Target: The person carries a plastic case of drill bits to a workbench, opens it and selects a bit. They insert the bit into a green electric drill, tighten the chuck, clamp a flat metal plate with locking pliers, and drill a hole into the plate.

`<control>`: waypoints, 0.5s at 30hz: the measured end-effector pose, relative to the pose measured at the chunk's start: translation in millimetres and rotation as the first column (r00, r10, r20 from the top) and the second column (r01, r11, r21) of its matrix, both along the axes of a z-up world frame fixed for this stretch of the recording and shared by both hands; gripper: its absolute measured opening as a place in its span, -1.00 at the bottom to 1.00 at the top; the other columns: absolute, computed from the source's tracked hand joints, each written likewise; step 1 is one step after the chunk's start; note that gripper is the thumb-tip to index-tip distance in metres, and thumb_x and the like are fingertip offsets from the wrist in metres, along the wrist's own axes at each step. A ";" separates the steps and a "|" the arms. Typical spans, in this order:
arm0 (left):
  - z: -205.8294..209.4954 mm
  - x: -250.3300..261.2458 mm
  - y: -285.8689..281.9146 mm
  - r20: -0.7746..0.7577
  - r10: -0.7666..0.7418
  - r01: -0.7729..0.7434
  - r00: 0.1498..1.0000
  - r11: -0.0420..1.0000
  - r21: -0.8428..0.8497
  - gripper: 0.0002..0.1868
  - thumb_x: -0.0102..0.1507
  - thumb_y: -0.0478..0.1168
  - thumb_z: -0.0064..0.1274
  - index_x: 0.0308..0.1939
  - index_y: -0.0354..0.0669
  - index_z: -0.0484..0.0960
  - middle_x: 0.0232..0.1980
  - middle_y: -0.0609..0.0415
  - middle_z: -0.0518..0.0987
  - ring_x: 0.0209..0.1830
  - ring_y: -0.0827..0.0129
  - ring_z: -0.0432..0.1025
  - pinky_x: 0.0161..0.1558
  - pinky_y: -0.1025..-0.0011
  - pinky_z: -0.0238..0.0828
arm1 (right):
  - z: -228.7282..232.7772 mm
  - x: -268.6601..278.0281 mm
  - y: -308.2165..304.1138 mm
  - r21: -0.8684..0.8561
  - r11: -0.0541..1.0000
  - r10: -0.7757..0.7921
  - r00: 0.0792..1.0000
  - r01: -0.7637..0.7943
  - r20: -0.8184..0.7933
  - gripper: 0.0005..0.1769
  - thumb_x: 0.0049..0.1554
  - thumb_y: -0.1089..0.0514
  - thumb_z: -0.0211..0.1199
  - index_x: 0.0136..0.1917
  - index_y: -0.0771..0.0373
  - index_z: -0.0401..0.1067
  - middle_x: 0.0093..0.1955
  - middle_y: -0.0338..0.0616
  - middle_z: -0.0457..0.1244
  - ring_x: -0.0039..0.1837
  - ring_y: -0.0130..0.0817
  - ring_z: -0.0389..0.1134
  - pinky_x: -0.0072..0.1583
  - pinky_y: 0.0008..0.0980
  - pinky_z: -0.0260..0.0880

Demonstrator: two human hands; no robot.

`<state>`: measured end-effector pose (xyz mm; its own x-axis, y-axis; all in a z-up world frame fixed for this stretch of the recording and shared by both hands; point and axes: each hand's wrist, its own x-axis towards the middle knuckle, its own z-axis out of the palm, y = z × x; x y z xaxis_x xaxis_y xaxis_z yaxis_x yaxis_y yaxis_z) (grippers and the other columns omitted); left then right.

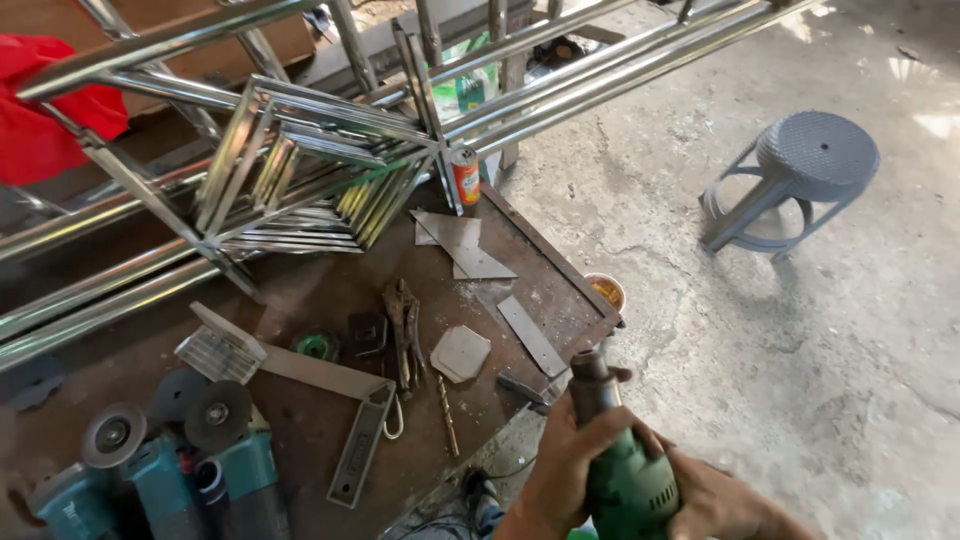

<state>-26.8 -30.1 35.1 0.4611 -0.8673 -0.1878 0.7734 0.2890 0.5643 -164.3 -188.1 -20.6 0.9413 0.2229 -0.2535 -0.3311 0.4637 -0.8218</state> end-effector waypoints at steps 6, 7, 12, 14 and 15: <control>26.9 31.5 8.0 0.417 0.080 -0.191 0.905 0.954 0.231 -0.43 0.34 0.16 -0.16 0.18 -0.21 0.57 -0.12 -0.06 0.68 -0.25 0.30 0.45 -0.23 0.36 0.44 | -54.0 -15.6 -22.2 -0.683 0.695 0.071 0.966 -0.226 -0.247 0.15 -0.44 -0.49 0.63 0.31 -0.01 0.35 0.07 -0.30 0.46 0.09 -0.34 0.56 0.03 -0.24 0.66; 29.9 35.3 8.8 0.414 0.089 -0.199 0.906 0.952 0.231 -0.43 0.34 0.16 -0.16 0.18 -0.21 0.57 -0.12 -0.06 0.68 -0.25 0.30 0.45 -0.23 0.36 0.44 | -44.2 -13.6 -19.9 -0.682 0.692 0.081 0.965 -0.235 -0.250 0.15 -0.44 -0.49 0.63 0.31 -0.01 0.35 0.07 -0.30 0.46 0.09 -0.34 0.56 0.03 -0.24 0.66; 21.1 50.7 14.6 0.183 0.216 -0.224 0.959 0.974 0.021 -0.61 0.49 -0.03 -0.12 -0.10 -0.30 0.64 -0.26 -0.01 0.64 -0.24 0.31 0.57 -0.05 0.35 0.51 | -8.0 0.8 -9.0 -0.741 0.598 0.037 0.934 -0.305 -0.354 -0.12 -0.23 -0.24 0.59 0.34 -0.11 0.44 0.20 -0.44 0.50 0.23 -0.52 0.58 0.26 -0.39 0.52; 33.8 50.1 19.2 0.016 0.219 -0.218 0.976 0.975 -0.027 -0.57 0.51 0.01 -0.19 -0.18 -0.26 0.59 -0.27 -0.08 0.64 -0.24 0.20 0.57 -0.04 0.27 0.51 | -12.0 1.1 -6.2 -0.973 0.203 0.429 0.903 -0.106 -0.009 -0.36 -0.16 -0.01 0.49 0.21 0.06 0.49 0.22 -0.19 0.41 0.30 -0.21 0.41 0.27 -0.16 0.41; 40.5 51.2 20.3 -0.150 0.193 -0.208 0.970 0.974 -0.090 -0.52 0.54 0.05 -0.26 -0.26 -0.21 0.55 -0.28 -0.15 0.65 -0.25 0.09 0.58 -0.03 0.19 0.52 | -13.7 2.4 -5.8 -0.943 -0.079 0.799 0.586 0.325 0.135 -0.58 -0.10 0.23 0.40 0.08 0.23 0.55 0.25 0.07 0.33 0.38 0.10 0.25 0.28 0.06 0.30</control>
